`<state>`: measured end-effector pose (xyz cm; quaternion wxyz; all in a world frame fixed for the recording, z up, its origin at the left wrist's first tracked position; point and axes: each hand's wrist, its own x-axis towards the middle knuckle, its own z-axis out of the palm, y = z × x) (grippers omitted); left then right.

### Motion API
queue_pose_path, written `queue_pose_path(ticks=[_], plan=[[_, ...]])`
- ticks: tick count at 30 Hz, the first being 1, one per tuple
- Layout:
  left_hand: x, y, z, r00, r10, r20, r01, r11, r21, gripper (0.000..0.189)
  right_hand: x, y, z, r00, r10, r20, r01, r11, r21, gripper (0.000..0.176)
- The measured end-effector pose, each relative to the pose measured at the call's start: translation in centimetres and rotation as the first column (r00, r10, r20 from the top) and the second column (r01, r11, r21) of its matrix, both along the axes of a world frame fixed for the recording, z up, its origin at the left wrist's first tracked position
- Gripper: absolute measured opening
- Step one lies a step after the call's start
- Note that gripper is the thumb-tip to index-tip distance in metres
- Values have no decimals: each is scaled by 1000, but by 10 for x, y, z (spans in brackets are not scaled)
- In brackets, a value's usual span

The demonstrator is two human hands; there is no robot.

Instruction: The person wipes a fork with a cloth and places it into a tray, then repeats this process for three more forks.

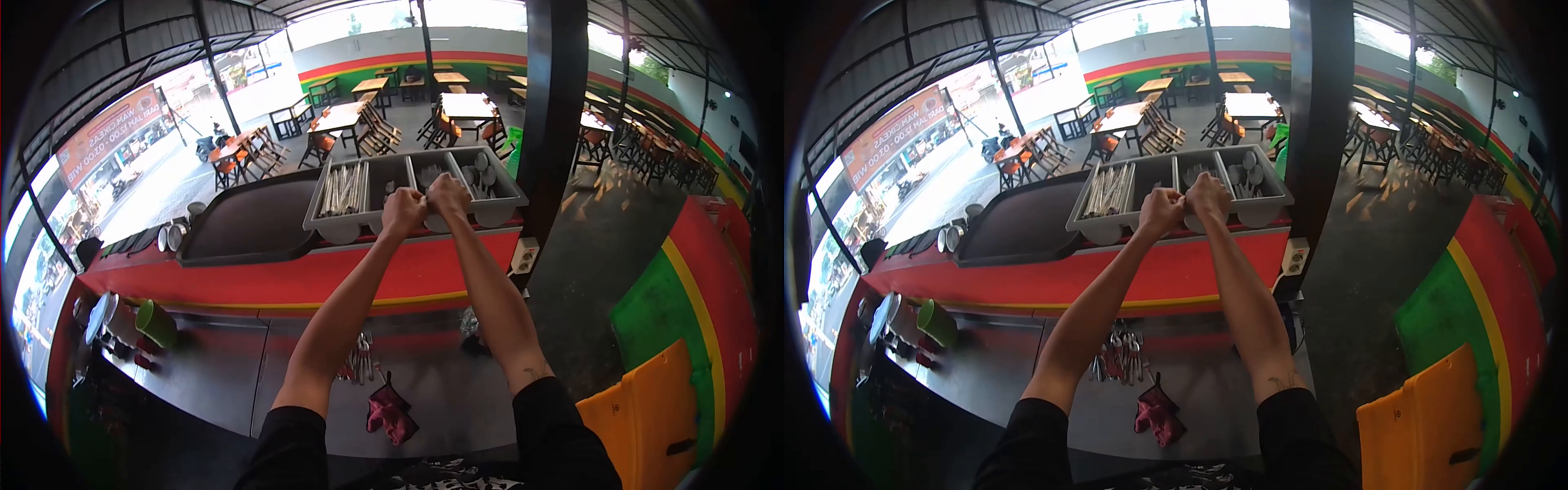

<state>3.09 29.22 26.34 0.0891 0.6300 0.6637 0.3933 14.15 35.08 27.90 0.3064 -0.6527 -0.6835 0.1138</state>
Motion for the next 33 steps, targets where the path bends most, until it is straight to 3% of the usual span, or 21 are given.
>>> queue_pose_path(ticks=[1, 4, 10, 12, 13, 15, 16, 17, 18, 19, 20, 21, 22, 23, 24, 25, 28, 32, 33], plan=[[6, -5, 4, 997, 67, -23, -67, 998, -15, 27, -1, 0, -1, 1000, -11, 5, 11, 1000, 7, 27], [11, -18, 9, 998, 22, 54, -20, 999, -29, 25, 0, 2, -6, 1000, 8, -8, -7, 998, 63, 27], [6, -87, -66, 926, -322, 195, 226, 891, 395, 19, 11, -11, -20, 975, 174, -137, -116, 929, 351, 25], [-7, -124, -135, 923, -187, 336, 107, 964, 242, 17, 23, -19, -32, 799, 516, -308, -277, 771, 573, 21], [-17, -147, -178, 944, -121, 306, 84, 988, 130, 17, 24, -20, -36, 656, 669, -349, -305, 658, 688, 19], [-33, -194, -273, 978, 38, 205, -20, 996, -86, 19, 27, -57, -73, 557, 663, -500, -128, 664, 737, 15], [-35, -220, -302, 961, 181, 208, -122, 955, -271, 24, 30, -95, -92, 613, 609, -504, -85, 684, 724, 19], [-51, -234, -372, 913, 258, 316, -115, 906, -406, 27, 28, -125, -131, 562, 537, -628, -114, 803, 585, 21], [-68, -247, -435, 952, 234, 197, -119, 876, -467, 30, 19, -159, -179, 577, 449, -682, -115, 872, 476, 23], [-71, -260, -457, 952, 277, 128, -172, 834, -525, 32, 13, -194, -239, 595, 451, -666, -257, 891, 374, 24], [-74, -272, -478, 948, 312, 58, -223, 785, -579, 34, 2, -243, -271, 576, 556, -599, -375, 831, 411, 28], [-68, -286, -475, 909, 417, 27, -308, 713, -630, 36, -13, -280, -339, 604, 531, -594, -442, 844, 305, 36], [-62, -297, -466, 860, 510, -13, -385, 631, -674, 38, -12, -322, -373, 668, 684, -293, -587, 726, 358, 46], [-55, -308, -437, 770, 604, 206, -312, 639, -703, 42, -2, -359, -397, 564, 769, -300, -767, 623, 153, 58], [-51, -309, -440, 773, 616, 149, -371, 631, -681, 42, 8, -395, -421, 469, 822, -322, -878, 473, -70, 71], [-46, -306, -444, 774, 626, 91, -429, 625, -652, 42, 15, -417, -434, 471, 864, 176, -871, 487, -58, 78], [-41, -300, -441, 792, 610, 5, -483, 631, -607, 41, 1, -403, -447, 524, 851, -33, -825, 498, -266, 74], [-32, -286, -450, 776, 627, 62, -468, 639, -610, 38, 3, -381, -460, 500, 857, -123, -833, 437, -339, 72], [-32, -286, -447, 788, 612, 68, -467, 666, -582, 34, 0, -383, -456, 511, 849, -135, -844, 465, -267, 66]])
